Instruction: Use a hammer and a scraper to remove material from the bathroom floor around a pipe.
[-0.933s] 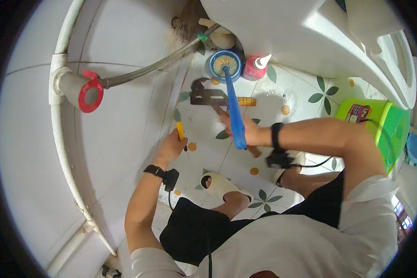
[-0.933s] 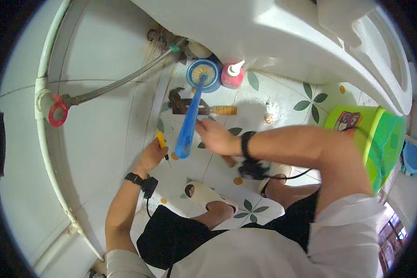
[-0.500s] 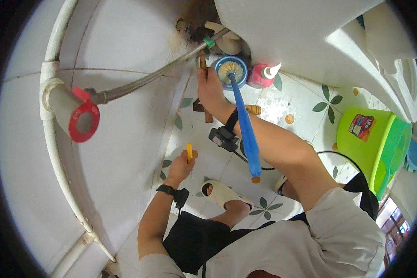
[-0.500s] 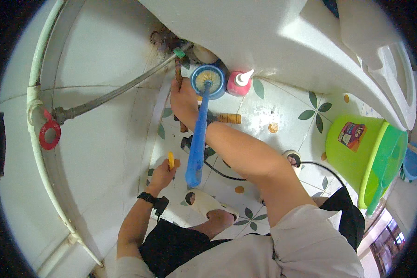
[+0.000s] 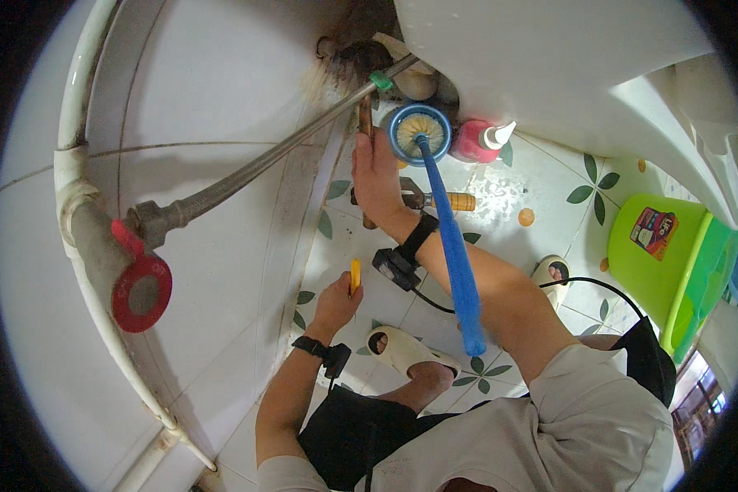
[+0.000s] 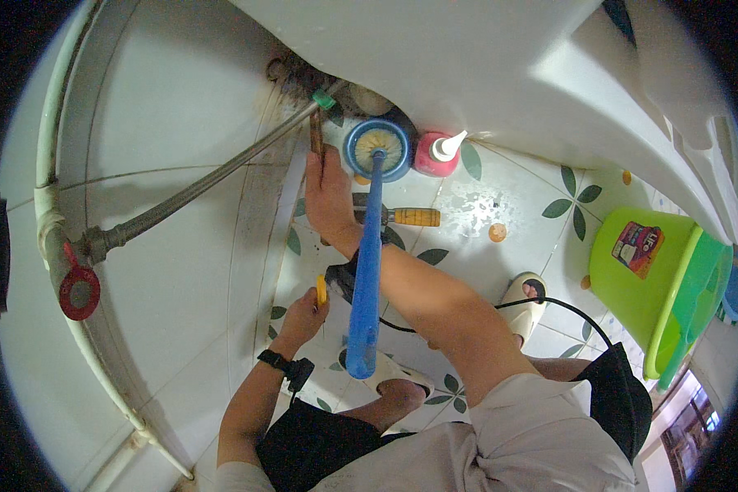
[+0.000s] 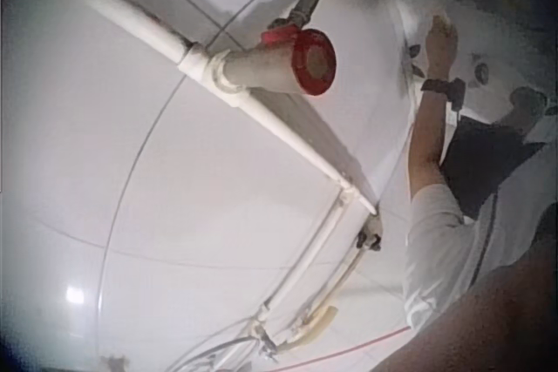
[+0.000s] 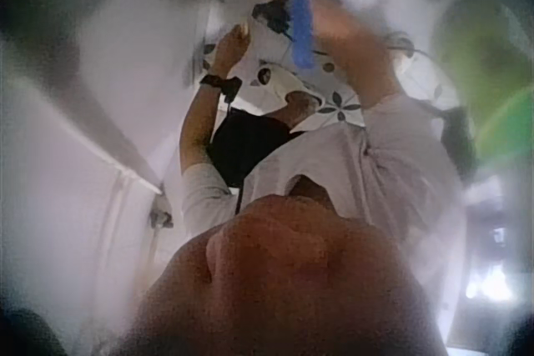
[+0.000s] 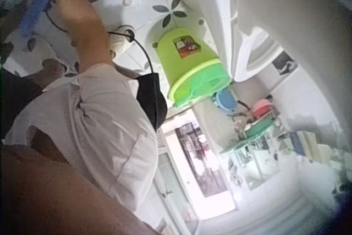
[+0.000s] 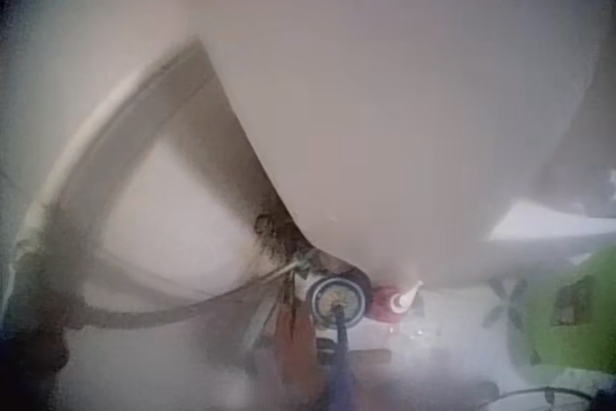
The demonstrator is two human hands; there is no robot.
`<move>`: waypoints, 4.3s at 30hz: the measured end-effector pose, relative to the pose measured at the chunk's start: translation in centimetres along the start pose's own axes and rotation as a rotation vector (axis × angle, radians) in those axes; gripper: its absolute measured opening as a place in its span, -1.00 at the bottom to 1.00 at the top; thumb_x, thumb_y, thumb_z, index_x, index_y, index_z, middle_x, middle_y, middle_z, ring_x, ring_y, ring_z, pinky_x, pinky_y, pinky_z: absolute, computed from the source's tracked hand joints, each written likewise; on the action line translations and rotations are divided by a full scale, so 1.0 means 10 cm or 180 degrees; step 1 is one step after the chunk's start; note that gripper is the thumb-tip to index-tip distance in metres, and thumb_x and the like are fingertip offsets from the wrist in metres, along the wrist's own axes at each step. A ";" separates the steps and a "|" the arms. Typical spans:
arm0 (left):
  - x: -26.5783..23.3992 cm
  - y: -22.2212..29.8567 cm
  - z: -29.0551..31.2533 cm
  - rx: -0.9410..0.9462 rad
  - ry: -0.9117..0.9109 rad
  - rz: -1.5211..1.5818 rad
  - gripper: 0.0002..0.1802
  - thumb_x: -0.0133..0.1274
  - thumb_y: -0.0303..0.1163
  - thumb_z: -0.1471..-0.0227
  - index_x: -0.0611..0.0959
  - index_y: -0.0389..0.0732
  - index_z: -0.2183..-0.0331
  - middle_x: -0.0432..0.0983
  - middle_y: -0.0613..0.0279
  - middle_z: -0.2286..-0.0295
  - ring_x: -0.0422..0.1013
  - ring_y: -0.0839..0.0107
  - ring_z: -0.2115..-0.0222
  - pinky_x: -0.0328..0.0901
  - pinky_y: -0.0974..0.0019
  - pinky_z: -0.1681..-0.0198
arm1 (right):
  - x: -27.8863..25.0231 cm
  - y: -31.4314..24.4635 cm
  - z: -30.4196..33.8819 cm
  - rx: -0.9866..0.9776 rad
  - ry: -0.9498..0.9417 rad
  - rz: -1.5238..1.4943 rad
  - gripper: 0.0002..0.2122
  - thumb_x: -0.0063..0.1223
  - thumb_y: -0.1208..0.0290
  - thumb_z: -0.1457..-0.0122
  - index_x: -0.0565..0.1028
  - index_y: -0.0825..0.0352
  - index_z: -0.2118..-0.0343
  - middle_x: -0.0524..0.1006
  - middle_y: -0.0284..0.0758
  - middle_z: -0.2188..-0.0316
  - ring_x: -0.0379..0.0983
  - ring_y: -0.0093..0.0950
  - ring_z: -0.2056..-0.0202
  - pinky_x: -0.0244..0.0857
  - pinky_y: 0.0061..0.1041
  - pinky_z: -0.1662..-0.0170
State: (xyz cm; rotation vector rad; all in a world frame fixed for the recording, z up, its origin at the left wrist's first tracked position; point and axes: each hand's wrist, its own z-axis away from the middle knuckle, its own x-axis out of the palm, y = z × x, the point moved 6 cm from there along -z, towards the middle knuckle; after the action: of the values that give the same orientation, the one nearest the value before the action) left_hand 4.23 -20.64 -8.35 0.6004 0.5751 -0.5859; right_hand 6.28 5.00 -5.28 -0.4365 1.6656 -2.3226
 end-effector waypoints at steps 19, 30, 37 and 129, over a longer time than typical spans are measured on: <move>-0.01 0.00 0.00 -0.0204 -0.0134 0.0049 -0.72 -0.04 -0.25 -0.01 0.39 -0.26 0.33 0.47 -0.06 0.52 0.42 -0.06 0.45 0.30 -0.01 0.38 | -0.09 -0.18 -0.02 -0.1066 0.0415 0.1210 -0.82 -0.24 0.37 -0.24 0.23 0.41 0.37 0.31 -0.08 0.63 0.27 -0.24 0.59 0.17 -0.30 0.50; 0.00 -0.02 0.01 -0.0123 0.0038 0.0070 -0.66 -0.07 -0.14 -0.08 0.38 -0.25 0.36 0.44 0.00 0.61 0.43 0.04 0.55 0.30 0.08 0.47 | -0.07 -0.10 -0.02 -0.0226 0.0023 0.0066 -0.79 -0.22 0.36 -0.24 0.25 0.45 0.38 0.33 -0.02 0.64 0.32 -0.10 0.57 0.17 -0.23 0.50; 0.01 -0.02 0.01 0.0000 0.0150 -0.0109 -0.65 -0.10 -0.12 -0.09 0.39 -0.26 0.35 0.45 -0.01 0.59 0.43 0.03 0.52 0.31 0.10 0.45 | -0.17 -0.16 -0.02 -0.0515 0.0035 0.0183 -0.74 -0.25 0.25 -0.26 0.22 0.38 0.41 0.29 -0.32 0.67 0.21 -0.49 0.67 0.14 -0.44 0.60; -0.09 0.10 0.02 -0.0140 0.0161 -0.0172 -0.69 -0.07 -0.17 -0.06 0.41 -0.25 0.40 0.46 -0.04 0.55 0.42 -0.04 0.47 0.30 0.03 0.43 | -0.18 0.06 -0.21 -0.0561 0.0195 0.0845 -0.71 -0.27 0.23 -0.26 0.25 0.42 0.39 0.33 -0.14 0.67 0.34 -0.27 0.60 0.19 -0.32 0.52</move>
State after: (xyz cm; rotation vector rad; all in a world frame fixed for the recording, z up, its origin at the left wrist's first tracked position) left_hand 4.30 -19.74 -7.27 0.5607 0.6519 -0.6088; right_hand 7.15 7.34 -6.63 -0.1651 1.8404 -2.0275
